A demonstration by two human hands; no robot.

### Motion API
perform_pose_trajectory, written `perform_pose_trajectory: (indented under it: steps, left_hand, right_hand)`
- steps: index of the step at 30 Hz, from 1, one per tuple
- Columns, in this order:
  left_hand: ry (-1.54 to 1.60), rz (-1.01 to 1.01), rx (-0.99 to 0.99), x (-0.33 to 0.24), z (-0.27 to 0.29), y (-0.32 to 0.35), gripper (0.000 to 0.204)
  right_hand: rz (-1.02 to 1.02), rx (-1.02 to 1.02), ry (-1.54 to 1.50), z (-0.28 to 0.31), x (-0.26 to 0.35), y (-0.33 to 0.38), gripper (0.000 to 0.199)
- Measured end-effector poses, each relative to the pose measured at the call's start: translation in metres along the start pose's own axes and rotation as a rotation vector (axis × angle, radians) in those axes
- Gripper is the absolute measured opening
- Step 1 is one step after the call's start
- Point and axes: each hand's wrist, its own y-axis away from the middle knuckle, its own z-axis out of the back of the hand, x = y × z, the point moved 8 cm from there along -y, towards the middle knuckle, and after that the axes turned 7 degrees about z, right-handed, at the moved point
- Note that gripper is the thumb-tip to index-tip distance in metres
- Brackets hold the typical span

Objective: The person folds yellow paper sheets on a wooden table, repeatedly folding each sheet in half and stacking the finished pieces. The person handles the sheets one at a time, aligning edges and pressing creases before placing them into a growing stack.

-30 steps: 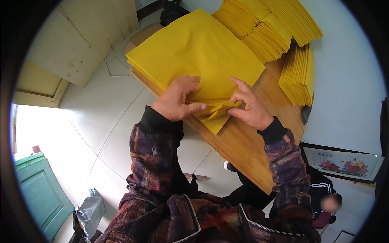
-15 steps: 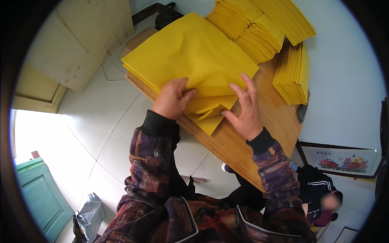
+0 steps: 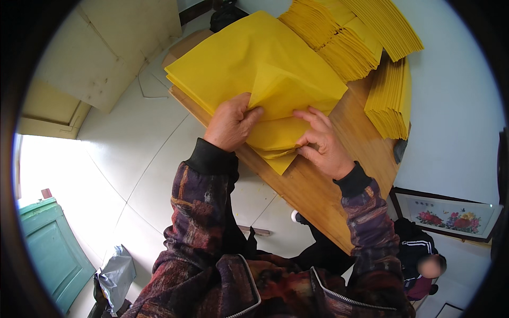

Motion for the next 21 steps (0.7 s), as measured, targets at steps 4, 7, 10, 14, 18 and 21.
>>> perform_pose_trajectory:
  steps: [4,7,10,14,18,21]
  left_hand:
    - [-0.016,-0.047,0.000,-0.002,0.001,0.000,0.017]
    - [-0.041,-0.033,-0.005,0.004,0.000,-0.001,0.016]
    - [-0.039,-0.070,-0.034,0.006,0.001,-0.001,0.016]
    - [0.053,-0.075,0.019,0.008,0.001,0.002,0.020]
    - [0.012,-0.056,0.061,0.007,0.002,0.001,0.023]
    - [0.065,0.050,0.086,0.012,0.000,0.002,0.024]
  right_hand:
    - [-0.016,0.064,-0.085,0.002,-0.005,-0.009,0.013]
    - [-0.031,0.085,-0.122,0.004,-0.007,-0.014,0.014]
    - [-0.012,0.102,0.027,0.000,-0.003,-0.010,0.016]
    - [-0.038,-0.109,0.098,0.004,-0.015,0.027,0.023]
    - [-0.392,-0.619,0.068,0.058,-0.088,0.131,0.013]
    - [-0.664,-1.042,0.095,0.117,-0.154,0.233,0.009]
